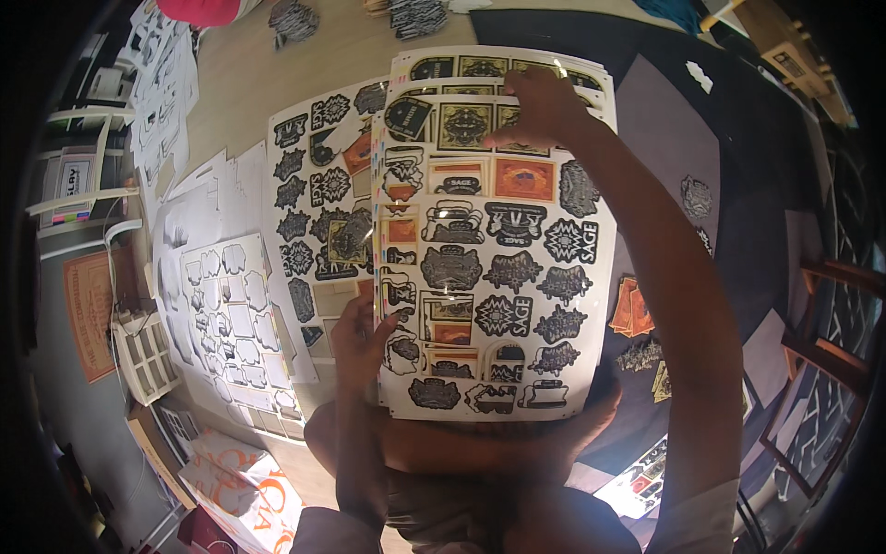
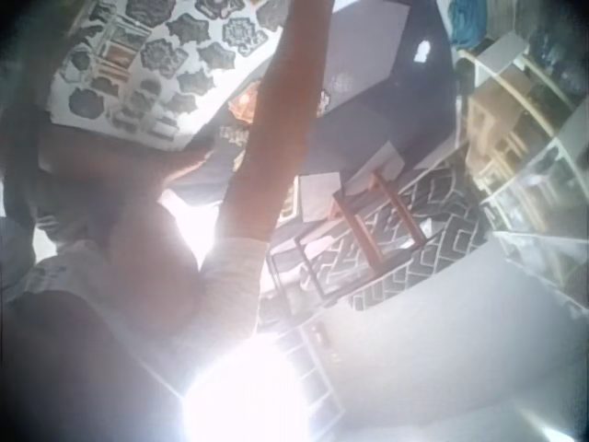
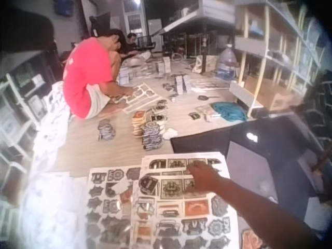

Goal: The person sits cross-legged on the floor and peels individual stickers from a large sheet using their fingers. They remove stickers one by one and place them into small piles on the floor beside them.

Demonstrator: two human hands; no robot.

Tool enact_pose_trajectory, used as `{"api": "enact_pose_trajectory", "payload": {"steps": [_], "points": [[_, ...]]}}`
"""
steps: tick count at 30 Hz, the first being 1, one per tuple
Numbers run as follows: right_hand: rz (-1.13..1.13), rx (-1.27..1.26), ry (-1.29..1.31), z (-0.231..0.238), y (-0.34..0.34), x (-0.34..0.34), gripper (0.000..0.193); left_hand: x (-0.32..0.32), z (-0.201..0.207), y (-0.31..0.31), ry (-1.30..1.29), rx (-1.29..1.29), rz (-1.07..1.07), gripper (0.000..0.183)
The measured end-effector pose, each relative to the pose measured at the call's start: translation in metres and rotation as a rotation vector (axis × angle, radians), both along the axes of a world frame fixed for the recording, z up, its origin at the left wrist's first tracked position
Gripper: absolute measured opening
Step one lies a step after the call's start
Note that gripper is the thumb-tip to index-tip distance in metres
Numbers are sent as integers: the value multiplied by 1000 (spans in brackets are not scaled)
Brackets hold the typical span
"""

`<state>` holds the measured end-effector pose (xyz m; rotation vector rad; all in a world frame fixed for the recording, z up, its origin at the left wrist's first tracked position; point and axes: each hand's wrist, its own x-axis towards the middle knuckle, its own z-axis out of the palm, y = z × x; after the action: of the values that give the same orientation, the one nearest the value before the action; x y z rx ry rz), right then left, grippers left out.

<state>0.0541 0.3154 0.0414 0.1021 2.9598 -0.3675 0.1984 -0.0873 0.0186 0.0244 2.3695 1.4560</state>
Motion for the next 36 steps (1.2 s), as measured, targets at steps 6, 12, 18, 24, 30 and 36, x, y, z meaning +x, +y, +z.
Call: {"api": "enact_pose_trajectory", "payload": {"steps": [6, 12, 18, 24, 30, 36], "points": [[31, 5, -26, 4, -25, -23, 92, -6, 6, -3, -52, -25, -61, 45], [159, -11, 40, -5, -73, -50, 93, -5, -3, -7, 6, 30, -78, 46], [156, -36, -89, -2, -70, -62, 74, -9, -1, -8, -13, -29, -98, 47], [218, -344, 57, 15, -65, -42, 54, -13, 6, -7, 137, -108, -87, 51], [221, -315, 110, 43, -73, -21, 44, -104, 17, 51, 417, 86, 111, 52], [207, -279, 235, 40, -76, -24, 40, -186, -7, 98, 150, 414, -32, 32]]}}
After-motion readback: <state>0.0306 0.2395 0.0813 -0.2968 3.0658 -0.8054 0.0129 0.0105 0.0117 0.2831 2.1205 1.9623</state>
